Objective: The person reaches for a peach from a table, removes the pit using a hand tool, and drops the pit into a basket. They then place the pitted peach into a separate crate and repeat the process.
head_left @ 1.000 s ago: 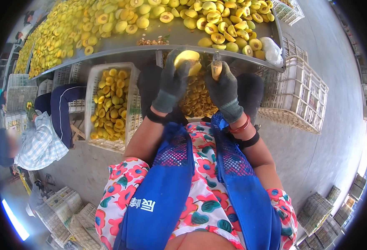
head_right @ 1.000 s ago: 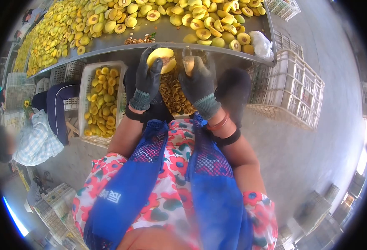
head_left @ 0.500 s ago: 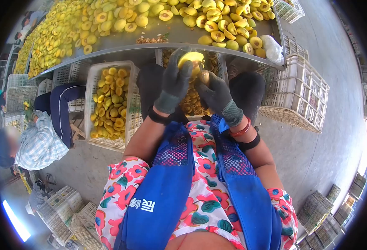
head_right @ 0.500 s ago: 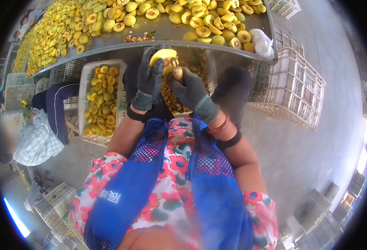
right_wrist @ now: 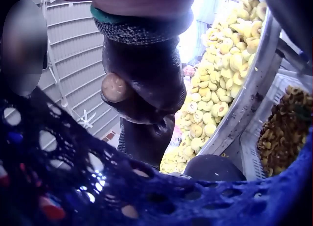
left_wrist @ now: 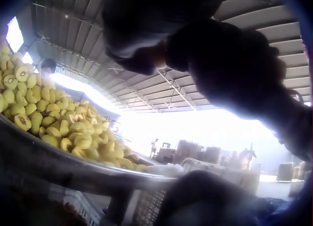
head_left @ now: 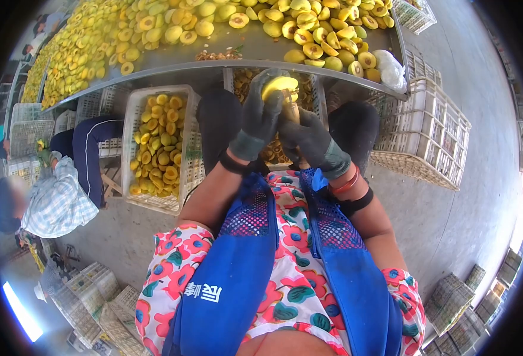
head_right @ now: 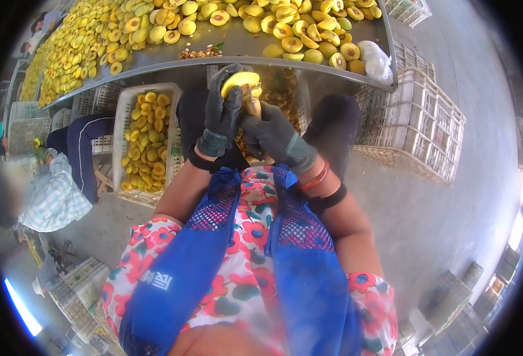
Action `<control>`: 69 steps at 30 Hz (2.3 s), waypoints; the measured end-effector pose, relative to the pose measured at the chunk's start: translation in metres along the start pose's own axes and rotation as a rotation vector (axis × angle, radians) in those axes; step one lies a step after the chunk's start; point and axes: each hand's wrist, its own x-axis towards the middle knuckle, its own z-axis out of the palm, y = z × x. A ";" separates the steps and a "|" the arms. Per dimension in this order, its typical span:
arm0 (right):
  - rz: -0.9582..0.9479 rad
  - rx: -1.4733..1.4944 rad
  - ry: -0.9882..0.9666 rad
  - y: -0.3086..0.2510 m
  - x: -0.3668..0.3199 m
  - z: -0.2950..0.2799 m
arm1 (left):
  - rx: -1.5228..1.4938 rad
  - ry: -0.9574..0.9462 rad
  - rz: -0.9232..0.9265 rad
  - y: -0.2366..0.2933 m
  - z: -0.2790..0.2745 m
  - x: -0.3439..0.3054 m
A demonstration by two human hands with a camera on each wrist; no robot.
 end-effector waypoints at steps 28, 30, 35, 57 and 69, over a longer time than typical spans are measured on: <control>0.265 0.338 -0.349 -0.005 0.005 -0.003 | -0.397 -0.066 -0.206 0.018 -0.014 0.003; 0.191 0.157 -0.275 -0.003 0.006 0.000 | -0.502 0.121 -0.342 0.015 -0.013 0.006; 0.122 0.205 -0.137 0.008 0.011 -0.005 | -0.087 0.317 -0.214 0.004 -0.054 0.021; 0.111 -0.146 0.122 0.040 0.040 -0.031 | 0.858 0.203 -0.066 -0.166 -0.173 0.122; 0.099 -0.191 0.238 0.023 0.043 -0.048 | 1.411 -0.579 -0.385 -0.228 -0.078 0.245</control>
